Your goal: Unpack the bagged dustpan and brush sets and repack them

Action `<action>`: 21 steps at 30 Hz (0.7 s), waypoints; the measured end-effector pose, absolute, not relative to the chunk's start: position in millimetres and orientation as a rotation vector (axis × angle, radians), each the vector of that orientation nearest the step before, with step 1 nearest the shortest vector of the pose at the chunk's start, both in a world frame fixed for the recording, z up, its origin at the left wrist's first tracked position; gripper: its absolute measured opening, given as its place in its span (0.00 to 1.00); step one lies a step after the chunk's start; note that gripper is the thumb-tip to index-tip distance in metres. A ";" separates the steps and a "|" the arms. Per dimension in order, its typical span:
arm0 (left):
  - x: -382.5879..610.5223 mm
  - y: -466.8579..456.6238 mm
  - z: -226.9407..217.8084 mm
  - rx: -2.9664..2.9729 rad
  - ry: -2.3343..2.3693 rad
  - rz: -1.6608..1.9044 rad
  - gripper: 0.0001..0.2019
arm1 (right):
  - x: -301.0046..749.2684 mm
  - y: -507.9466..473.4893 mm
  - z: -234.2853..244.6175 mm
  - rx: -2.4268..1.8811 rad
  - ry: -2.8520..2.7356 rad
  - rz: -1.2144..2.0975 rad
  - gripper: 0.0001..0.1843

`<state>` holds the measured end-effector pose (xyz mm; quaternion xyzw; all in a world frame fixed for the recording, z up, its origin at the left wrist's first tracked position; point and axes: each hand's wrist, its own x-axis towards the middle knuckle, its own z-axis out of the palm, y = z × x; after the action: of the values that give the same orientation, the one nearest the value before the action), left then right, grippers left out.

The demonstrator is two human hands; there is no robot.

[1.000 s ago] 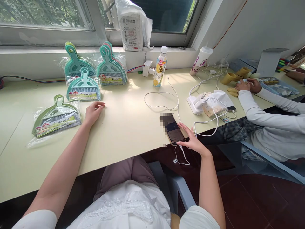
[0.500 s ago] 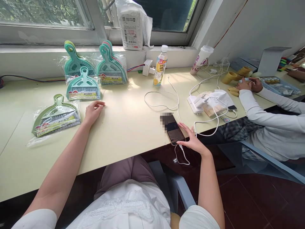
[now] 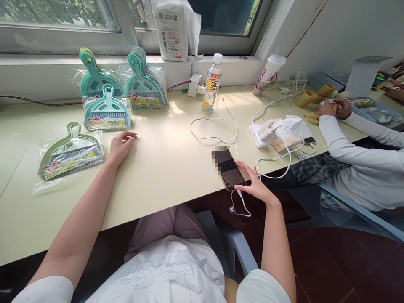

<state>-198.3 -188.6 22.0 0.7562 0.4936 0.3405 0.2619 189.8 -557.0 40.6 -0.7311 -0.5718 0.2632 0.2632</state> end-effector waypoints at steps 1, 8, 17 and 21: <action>-198.2 -188.9 22.7 2.048 1.341 0.915 0.12 | 190.1 -557.1 40.3 -1.975 -1.546 0.711 0.45; -195.4 -192.6 28.4 2.057 1.368 0.879 0.12 | 188.6 -558.1 39.7 -1.991 -1.527 0.695 0.44; -196.0 -190.8 25.6 2.100 1.347 0.892 0.12 | 187.5 -558.2 37.8 -1.979 -1.491 0.696 0.42; -195.4 -190.8 26.1 2.091 1.352 0.889 0.12 | 185.1 -552.2 42.0 -1.960 -1.387 0.645 0.34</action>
<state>-195.4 -190.8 26.1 0.7665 0.4954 0.3260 0.2463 185.1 -552.2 42.0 -0.7465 -0.5282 0.2457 0.3216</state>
